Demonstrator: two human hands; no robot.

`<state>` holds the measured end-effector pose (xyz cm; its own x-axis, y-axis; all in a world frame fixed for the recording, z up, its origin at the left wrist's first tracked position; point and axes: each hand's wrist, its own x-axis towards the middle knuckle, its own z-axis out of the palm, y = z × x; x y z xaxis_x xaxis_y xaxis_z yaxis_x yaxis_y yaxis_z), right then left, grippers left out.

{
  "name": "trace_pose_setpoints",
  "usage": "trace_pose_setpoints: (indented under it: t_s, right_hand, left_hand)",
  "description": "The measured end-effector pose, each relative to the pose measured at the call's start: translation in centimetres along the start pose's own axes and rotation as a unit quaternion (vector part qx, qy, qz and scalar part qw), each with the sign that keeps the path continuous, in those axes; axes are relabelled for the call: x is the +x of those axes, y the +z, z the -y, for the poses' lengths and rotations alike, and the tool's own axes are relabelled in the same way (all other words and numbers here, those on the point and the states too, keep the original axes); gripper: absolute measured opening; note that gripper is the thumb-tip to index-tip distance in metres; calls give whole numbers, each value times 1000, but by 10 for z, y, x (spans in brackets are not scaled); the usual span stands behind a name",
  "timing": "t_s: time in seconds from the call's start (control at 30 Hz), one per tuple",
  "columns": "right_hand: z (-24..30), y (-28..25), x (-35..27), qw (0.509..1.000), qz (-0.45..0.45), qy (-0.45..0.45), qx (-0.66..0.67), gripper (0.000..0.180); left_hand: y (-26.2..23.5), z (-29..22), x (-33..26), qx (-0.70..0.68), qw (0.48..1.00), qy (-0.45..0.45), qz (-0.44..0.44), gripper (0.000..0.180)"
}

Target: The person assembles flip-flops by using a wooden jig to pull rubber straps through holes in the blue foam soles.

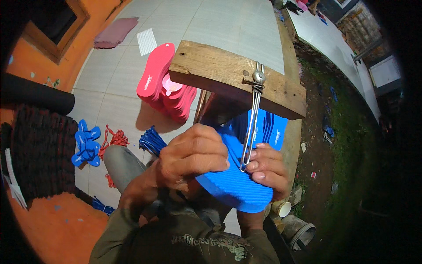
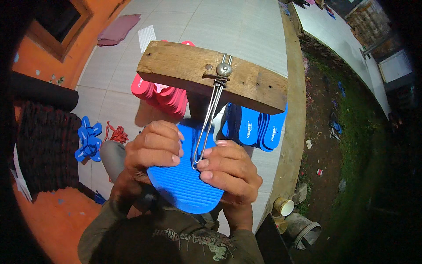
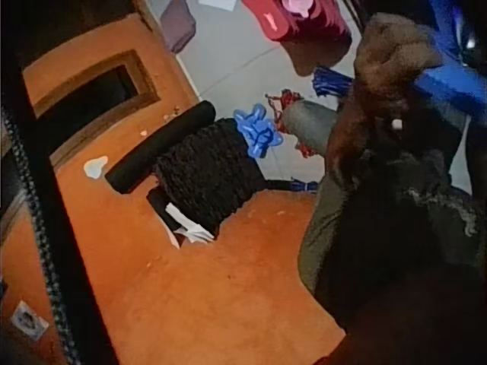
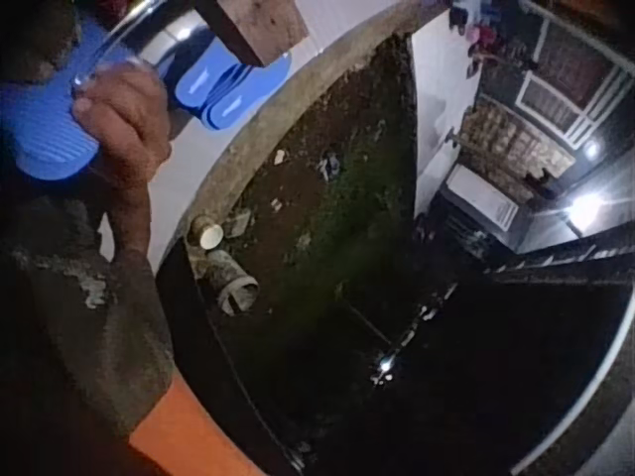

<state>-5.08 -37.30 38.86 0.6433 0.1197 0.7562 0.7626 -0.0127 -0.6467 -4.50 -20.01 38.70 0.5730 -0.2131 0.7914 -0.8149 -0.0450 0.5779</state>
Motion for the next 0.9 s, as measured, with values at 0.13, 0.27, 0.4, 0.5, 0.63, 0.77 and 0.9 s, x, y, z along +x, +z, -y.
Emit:
trace_pose_setpoints:
  t_s: [0.13, 0.27, 0.4, 0.5, 0.63, 0.77, 0.9]
  right_hand:
    - [7, -9, 8, 990, -71, 51, -110, 23]
    - [18, -4, 25, 978, -132, 89, -132, 30]
    - [24, -4, 23, 979, 8, 200, 31, 25]
    - [25, -6, 29, 988, 28, 140, -56, 27]
    - [-37, -2, 39, 950, -106, -75, -284, 37]
    - [-31, 12, 41, 944, -202, 59, -255, 31]
    - [15, 2, 17, 915, -22, 327, 237, 22]
  left_hand:
    - [4, -27, 21, 157, 983, -87, -42, 35]
    - [13, -27, 38, 198, 972, -79, -100, 43]
    - [13, -50, 24, -109, 914, -374, -116, 40]
    - [5, -39, 22, 44, 965, -242, -87, 38]
    - [19, 22, 32, 361, 916, -54, -165, 44]
    - [26, 35, 43, 426, 873, -79, -226, 55]
    - [16, 36, 37, 394, 884, -60, -243, 58]
